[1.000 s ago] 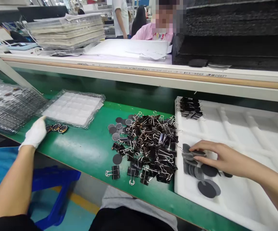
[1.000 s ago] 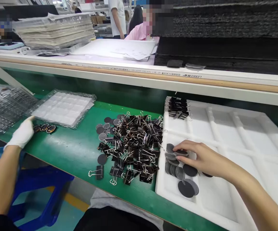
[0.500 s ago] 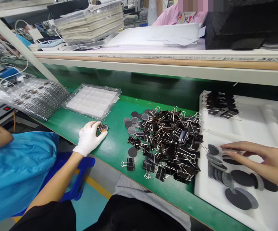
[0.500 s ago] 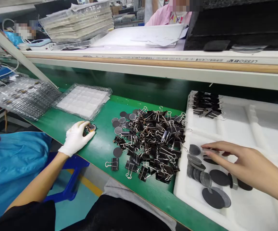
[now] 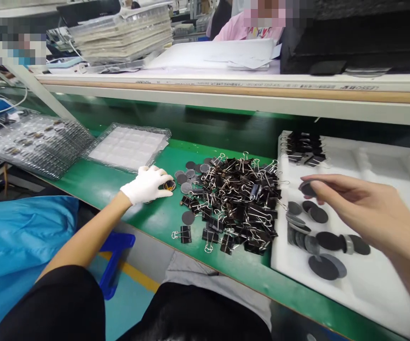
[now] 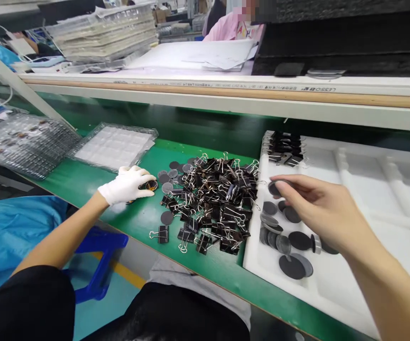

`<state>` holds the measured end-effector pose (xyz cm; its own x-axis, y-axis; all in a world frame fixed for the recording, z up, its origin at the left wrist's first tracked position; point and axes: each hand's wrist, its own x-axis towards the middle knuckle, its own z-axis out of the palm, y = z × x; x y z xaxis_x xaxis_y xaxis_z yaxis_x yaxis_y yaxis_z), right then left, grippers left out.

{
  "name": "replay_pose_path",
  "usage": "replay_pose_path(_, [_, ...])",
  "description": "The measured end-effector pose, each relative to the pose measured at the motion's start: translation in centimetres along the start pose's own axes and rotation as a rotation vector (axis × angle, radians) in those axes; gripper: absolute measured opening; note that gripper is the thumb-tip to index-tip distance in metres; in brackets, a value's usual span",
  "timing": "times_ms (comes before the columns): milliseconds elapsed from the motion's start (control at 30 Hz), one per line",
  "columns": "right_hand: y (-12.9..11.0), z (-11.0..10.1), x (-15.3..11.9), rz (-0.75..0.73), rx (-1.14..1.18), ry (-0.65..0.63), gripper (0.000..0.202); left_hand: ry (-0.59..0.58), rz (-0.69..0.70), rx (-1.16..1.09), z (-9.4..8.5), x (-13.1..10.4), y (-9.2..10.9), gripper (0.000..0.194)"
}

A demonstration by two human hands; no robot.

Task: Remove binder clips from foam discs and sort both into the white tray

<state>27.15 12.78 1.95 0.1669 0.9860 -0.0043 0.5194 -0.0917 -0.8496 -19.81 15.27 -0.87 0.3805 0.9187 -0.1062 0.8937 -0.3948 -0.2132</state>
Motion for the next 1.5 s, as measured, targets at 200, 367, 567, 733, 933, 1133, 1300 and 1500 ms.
replay_pose_path(200, [-1.2,3.0,-1.3,0.073,0.614,-0.263,0.045,0.032,0.052,0.121,-1.7,2.1,-1.2,0.048])
replay_pose_path(367, [-2.9,4.5,-3.4,-0.168,0.566,-0.172,0.034,0.361,0.034,-0.011,-5.2,2.2,1.7,0.051])
replay_pose_path(567, [-3.4,7.0,-4.3,-0.184,0.571,-0.316,0.031,0.721,0.465,0.013,-7.2,4.4,12.0,0.043])
replay_pose_path(733, [-1.9,8.1,-3.9,-0.208,0.498,-0.23,0.033,0.873,0.591,0.072,-7.9,6.3,15.3,0.034])
replay_pose_path(933, [-1.1,7.5,-2.7,-0.071,0.683,-0.319,0.035,0.653,0.559,-0.128,-9.0,7.8,14.1,0.05])
replay_pose_path(1133, [-0.5,6.2,-1.2,0.048,0.873,-0.107,0.032,0.338,0.711,-0.106,-8.6,7.6,15.0,0.04])
replay_pose_path(1300, [-0.3,5.9,-1.2,0.04,0.877,-0.121,0.036,0.293,0.83,0.065,-7.4,7.5,17.8,0.04])
replay_pose_path(1500, [-0.8,5.8,-1.3,0.054,0.926,-0.149,0.041,0.214,0.889,0.05,-7.4,9.0,16.5,0.019])
